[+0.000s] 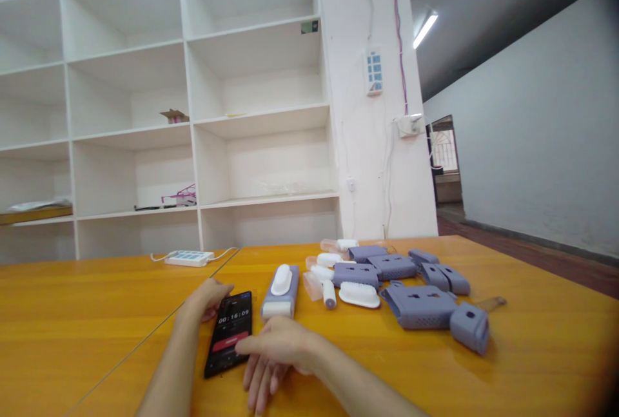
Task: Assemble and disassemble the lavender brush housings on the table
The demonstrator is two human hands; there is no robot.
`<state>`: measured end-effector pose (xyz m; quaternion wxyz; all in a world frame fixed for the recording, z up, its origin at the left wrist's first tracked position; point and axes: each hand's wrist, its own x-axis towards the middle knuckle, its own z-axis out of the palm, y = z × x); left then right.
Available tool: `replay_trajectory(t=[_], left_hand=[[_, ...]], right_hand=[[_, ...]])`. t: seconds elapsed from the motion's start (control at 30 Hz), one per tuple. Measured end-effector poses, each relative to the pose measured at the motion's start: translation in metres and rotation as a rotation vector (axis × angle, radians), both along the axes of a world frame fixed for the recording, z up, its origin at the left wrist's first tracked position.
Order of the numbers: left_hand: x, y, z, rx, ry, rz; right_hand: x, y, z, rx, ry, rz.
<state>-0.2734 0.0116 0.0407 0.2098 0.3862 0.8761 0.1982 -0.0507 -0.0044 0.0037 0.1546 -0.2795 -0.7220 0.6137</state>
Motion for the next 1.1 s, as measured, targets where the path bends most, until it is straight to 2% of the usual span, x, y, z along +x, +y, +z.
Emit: replay_trajectory(t=[0.13,0.3,0.4,0.53,0.63,0.7,0.9,1.1], left_hand=[[-0.003,-0.003,-0.005,0.034,-0.043,-0.004],[-0.01,-0.012,0.002,0.017,-0.13,-0.075],[-0.015,-0.013,0.004,0.024,-0.166,-0.066],[-0.018,-0.011,0.002,0.024,-0.173,-0.051],[-0.02,-0.011,0.002,-0.007,-0.163,-0.107],[-0.021,-0.012,0.002,-0.024,-0.158,-0.167],[-0.022,-0.015,0.004,-0.036,-0.167,-0.286],[-0.02,-0.014,0.002,0.007,-0.115,-0.214]], right_hand=[[0.017,-0.01,0.0,-0.069,0.091,0.022],[0.016,-0.016,-0.002,-0.008,0.16,-0.053],[0.017,-0.014,-0.006,0.126,0.156,-0.167],[0.029,-0.01,-0.007,0.476,0.188,-0.403],[0.038,-0.01,-0.005,0.714,0.207,-0.554],[0.042,-0.01,-0.004,0.814,0.21,-0.592],[0.043,-0.008,-0.008,0.949,0.183,-0.595],[0.043,-0.009,-0.008,1.006,0.15,-0.603]])
